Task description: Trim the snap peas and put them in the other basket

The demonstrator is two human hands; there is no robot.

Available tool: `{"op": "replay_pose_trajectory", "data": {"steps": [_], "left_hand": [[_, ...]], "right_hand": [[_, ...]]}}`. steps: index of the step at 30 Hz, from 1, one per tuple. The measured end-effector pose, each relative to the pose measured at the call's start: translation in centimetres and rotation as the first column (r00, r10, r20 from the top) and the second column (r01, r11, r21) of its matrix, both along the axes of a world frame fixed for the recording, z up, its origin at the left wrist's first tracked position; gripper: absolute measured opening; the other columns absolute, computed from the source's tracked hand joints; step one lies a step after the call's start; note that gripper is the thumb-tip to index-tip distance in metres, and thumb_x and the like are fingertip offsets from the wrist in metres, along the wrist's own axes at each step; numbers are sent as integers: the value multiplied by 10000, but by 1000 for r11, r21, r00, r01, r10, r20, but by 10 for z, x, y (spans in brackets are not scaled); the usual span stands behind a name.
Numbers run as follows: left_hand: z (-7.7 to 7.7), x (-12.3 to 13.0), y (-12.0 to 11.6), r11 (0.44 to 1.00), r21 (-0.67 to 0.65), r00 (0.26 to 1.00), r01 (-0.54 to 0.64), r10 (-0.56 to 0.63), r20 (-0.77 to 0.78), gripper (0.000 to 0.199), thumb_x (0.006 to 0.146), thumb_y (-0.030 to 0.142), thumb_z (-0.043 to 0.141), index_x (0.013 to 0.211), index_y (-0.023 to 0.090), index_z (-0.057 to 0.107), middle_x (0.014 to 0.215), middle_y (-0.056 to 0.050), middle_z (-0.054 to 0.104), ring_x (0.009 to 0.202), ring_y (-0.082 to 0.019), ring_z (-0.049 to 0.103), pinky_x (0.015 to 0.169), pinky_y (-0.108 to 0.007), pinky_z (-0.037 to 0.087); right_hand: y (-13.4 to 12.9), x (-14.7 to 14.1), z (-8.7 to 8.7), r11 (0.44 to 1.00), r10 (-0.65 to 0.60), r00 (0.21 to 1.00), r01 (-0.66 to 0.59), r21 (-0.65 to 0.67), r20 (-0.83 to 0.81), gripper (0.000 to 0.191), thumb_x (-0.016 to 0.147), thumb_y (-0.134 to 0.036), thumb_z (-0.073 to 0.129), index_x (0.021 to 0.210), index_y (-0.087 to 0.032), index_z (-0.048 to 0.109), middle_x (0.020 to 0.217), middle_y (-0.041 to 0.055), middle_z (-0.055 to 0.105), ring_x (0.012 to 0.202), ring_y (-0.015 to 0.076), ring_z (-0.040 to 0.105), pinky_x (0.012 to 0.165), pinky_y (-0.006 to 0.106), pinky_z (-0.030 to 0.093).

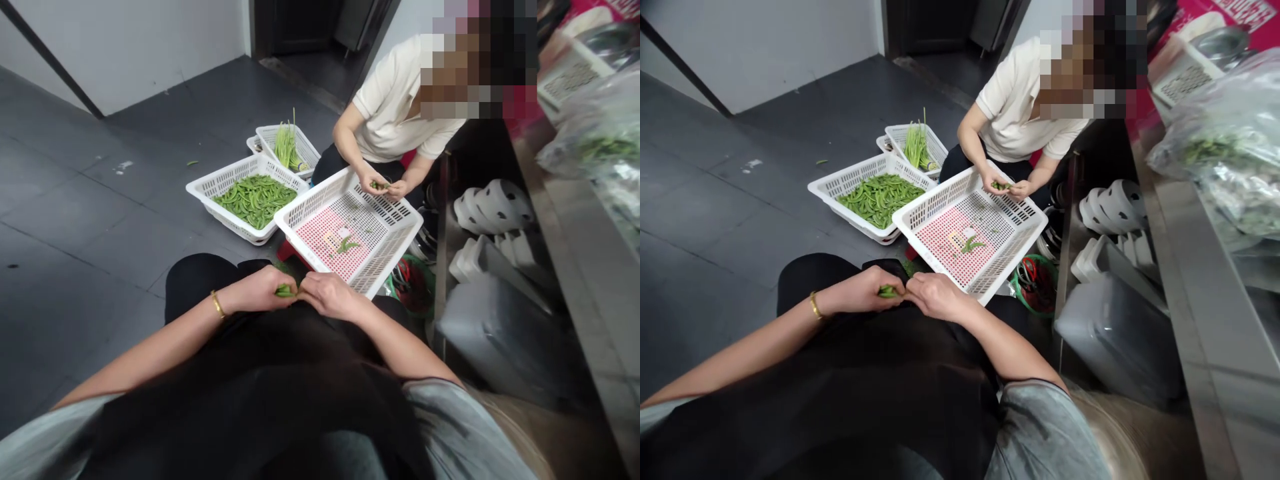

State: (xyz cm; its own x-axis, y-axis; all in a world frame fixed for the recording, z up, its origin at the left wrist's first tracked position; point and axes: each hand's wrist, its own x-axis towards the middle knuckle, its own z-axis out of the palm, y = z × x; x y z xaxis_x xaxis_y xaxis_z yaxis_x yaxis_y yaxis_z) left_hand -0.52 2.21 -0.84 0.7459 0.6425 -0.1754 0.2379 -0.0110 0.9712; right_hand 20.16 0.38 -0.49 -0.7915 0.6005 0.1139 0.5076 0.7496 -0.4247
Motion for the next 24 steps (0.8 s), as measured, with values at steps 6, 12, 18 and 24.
{"op": "replay_pose_trajectory", "data": {"steps": [6, 12, 18, 24], "left_hand": [[2, 16, -3, 933, -267, 923, -241, 306, 234, 146, 766, 263, 597, 741, 123, 631, 595, -32, 646, 410, -89, 521, 400, -187, 382], [-22, 18, 18, 509, -587, 457, -629, 853, 250, 129, 691, 221, 619, 748, 106, 624, 607, -42, 666, 424, -111, 549, 390, -200, 419], [-38, -31, 48, 409, -727, 378, -551, 900, 219, 159, 616, 192, 557, 735, 117, 631, 633, -68, 686, 494, -155, 608, 392, -213, 449], [-38, -14, 39, 591, -736, 577, -329, 743, 339, 154, 655, 160, 663, 807, 133, 650, 505, 1, 570, 383, -103, 494, 360, -197, 384]], "right_hand": [[7, -12, -9, 915, -401, 794, 317, -250, -458, 220, 905, -279, 517, 714, -184, 568, 654, -1, 596, 613, 105, 566, 613, 220, 450], [13, -1, -2, 905, -379, 864, 270, -329, -333, 211, 880, -321, 544, 744, -186, 632, 709, 21, 649, 685, 136, 615, 667, 253, 485], [92, 72, -16, 628, -374, 838, 545, -556, 398, 440, 898, -489, 463, 804, -132, 702, 669, 46, 688, 619, 136, 638, 623, 229, 480], [169, 80, -84, 437, -623, 387, 893, -108, 679, 407, 843, -316, 563, 1064, 16, 640, 1142, 280, 613, 1025, 288, 608, 793, 315, 448]]}}
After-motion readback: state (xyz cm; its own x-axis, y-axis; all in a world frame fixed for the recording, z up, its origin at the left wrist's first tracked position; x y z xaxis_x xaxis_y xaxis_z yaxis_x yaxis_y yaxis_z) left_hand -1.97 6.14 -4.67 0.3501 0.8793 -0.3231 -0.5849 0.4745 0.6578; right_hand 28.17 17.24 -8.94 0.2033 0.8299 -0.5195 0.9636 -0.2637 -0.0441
